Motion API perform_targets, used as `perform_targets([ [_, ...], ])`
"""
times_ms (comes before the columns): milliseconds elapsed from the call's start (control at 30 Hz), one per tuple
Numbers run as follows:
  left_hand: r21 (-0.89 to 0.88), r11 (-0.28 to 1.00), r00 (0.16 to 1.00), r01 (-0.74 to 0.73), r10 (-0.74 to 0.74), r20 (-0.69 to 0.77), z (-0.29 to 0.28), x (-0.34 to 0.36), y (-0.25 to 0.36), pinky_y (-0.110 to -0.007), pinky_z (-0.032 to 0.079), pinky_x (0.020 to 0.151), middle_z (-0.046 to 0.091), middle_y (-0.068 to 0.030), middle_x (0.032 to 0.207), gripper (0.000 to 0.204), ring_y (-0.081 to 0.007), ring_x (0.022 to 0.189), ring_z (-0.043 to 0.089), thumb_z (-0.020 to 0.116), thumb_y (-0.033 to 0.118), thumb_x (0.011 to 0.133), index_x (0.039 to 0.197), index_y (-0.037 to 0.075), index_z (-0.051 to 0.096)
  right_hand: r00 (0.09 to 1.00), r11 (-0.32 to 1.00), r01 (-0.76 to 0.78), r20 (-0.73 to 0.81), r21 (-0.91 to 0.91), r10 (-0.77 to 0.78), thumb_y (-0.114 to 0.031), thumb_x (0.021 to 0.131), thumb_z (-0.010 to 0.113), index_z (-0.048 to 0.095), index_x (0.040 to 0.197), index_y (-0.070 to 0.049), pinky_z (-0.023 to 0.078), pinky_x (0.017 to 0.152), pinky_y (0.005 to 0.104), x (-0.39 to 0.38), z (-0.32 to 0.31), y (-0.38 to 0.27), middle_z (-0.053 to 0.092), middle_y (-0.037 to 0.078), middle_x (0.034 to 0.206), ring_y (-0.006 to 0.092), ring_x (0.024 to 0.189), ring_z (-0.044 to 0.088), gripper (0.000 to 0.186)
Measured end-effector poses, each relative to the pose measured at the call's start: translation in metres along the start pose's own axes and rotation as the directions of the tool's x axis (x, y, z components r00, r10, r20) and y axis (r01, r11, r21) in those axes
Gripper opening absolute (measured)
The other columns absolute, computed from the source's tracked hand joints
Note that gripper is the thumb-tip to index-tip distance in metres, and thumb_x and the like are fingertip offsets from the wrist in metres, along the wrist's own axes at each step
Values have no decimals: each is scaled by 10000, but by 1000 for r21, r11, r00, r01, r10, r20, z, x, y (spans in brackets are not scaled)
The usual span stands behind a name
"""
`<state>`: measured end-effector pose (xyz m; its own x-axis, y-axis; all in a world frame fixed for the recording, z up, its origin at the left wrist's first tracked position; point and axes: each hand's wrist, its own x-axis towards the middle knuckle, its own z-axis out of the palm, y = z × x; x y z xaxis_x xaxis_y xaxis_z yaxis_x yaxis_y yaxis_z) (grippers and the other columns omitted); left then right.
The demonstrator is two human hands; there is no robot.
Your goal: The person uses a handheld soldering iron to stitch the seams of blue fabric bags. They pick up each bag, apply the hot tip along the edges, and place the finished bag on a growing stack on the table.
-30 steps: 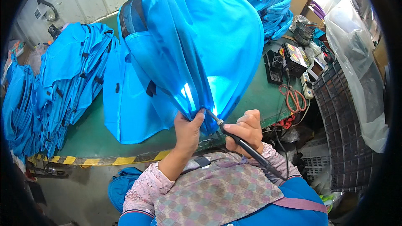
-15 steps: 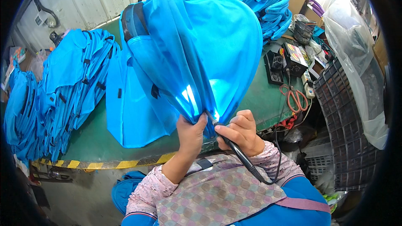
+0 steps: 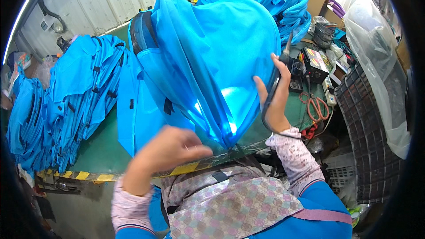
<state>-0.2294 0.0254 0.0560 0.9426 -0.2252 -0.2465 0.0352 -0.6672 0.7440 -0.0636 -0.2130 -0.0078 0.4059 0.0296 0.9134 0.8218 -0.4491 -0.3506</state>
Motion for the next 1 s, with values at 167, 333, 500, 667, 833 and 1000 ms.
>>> perform_targets([
  [167, 78, 930, 363, -360, 217, -906, -111, 71, 8, -342, 528, 788, 649, -164, 997, 523, -212, 864, 629, 709, 359, 873, 1178, -49, 590, 979, 979, 203, 23, 25, -204, 54, 884, 576, 411, 1326, -18, 417, 1050, 450, 10, 22, -3, 508, 241, 1377, 355, 1216, 530, 477],
  [333, -60, 948, 578, -312, 139, -804, -160, 84, 10, -308, 517, 862, 664, -135, 1136, 519, -184, 942, 630, 587, 133, 849, 1327, -62, 533, 964, 964, 263, 21, 33, -263, -42, 905, 626, 437, 1310, -31, 402, 1041, 479, 11, 8, -29, 527, 257, 1347, 382, 1205, 528, 447],
  [500, 595, 718, 488, -361, 689, -535, -203, -4, 55, -315, 469, 973, 662, -89, 1146, 550, -169, 1026, 631, 591, 181, 866, 1395, 43, 530, 955, 957, 257, -185, 132, -231, -130, 900, 694, 329, 1380, -38, 351, 1083, 530, 38, -36, -40, 532, 282, 1319, 381, 1226, 528, 609],
  [667, 556, 789, 531, -263, 599, -599, -256, -59, 42, -395, 439, 1056, 637, -96, 1227, 488, -239, 1195, 589, 602, 135, 902, 1388, 133, 565, 874, 880, 471, -167, 59, -456, -101, 835, 782, 274, 1416, -65, 289, 1140, 532, 83, -25, -46, 434, 302, 1429, 390, 1319, 466, 772],
  [833, 514, 840, 327, -172, 541, -775, -200, -29, 35, -409, 457, 1038, 602, -153, 1279, 515, -289, 1226, 574, 664, 338, 918, 1361, 102, 551, 877, 818, 472, -85, 329, -472, -43, 848, 752, 458, 1280, -52, 456, 977, 437, 63, 17, -71, 543, 311, 1307, 342, 1148, 585, 523],
  [1000, 198, 980, 803, 6, -122, 583, -23, -46, 24, -368, 549, 867, 700, -203, 1133, 648, -297, 1018, 695, 804, 363, 836, 1309, -8, 561, 981, 936, 188, -104, 297, -164, -66, 922, 653, 462, 1318, -8, 430, 917, 309, 56, 55, -84, 572, 145, 1309, 202, 1116, 549, 443],
])
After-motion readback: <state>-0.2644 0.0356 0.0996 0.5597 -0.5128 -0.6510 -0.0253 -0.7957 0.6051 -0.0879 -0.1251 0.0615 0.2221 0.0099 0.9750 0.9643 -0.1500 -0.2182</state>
